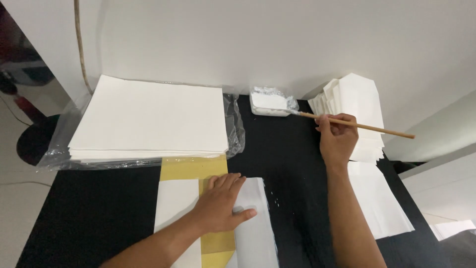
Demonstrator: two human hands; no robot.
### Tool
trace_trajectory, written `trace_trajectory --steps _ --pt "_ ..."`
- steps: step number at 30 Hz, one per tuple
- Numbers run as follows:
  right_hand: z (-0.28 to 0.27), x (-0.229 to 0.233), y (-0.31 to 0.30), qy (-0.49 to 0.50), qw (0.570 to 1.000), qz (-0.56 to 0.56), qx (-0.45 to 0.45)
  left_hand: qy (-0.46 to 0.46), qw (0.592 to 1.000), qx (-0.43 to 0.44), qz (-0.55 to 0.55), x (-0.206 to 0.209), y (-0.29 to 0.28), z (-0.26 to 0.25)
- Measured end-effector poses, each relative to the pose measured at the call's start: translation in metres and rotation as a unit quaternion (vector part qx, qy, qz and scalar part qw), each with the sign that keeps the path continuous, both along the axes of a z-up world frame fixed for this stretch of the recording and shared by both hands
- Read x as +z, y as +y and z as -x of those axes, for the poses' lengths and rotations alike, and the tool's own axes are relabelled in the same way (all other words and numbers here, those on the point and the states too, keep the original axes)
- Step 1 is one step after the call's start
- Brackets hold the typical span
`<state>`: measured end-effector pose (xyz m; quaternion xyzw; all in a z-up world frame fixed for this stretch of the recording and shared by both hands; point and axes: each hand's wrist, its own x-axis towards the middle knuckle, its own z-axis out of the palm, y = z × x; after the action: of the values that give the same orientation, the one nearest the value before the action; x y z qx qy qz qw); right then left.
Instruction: Applying glue to paper sheets and folding them to assemble the base of paper bags.
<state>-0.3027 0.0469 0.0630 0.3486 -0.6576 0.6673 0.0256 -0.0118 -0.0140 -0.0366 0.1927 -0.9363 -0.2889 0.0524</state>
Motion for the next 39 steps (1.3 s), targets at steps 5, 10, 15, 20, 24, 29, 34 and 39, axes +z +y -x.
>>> trace_trajectory --steps 5,10,15,20,24,29,34,39 --pt "0.035 -0.038 -0.064 -0.014 1.0 -0.011 -0.012 -0.003 1.0 -0.001 -0.025 0.004 -0.006 0.001" --pt "0.033 -0.068 -0.093 -0.005 0.999 -0.041 -0.01 0.0 0.997 0.001 -0.071 0.013 -0.008 -0.001" --pt "0.024 -0.074 -0.096 -0.025 0.998 -0.062 -0.002 -0.012 0.997 -0.011 -0.071 0.016 -0.008 -0.001" --pt "0.018 -0.068 -0.094 -0.059 0.995 -0.074 0.017 -0.02 0.997 -0.01 -0.067 0.015 -0.006 0.0" --pt "0.028 -0.08 -0.096 -0.055 0.996 -0.065 0.031 0.023 0.998 -0.005 -0.062 0.013 -0.007 -0.001" --pt "0.03 -0.081 -0.091 -0.119 0.991 -0.053 0.029 0.038 0.996 0.002 -0.085 0.013 -0.009 -0.003" --pt "0.032 -0.08 -0.082 -0.156 0.987 0.005 0.033 0.071 0.992 0.03 -0.103 0.005 -0.008 -0.001" --pt "0.029 -0.079 -0.058 0.013 0.992 0.021 0.12 0.105 0.981 0.101 -0.124 -0.015 -0.013 0.008"
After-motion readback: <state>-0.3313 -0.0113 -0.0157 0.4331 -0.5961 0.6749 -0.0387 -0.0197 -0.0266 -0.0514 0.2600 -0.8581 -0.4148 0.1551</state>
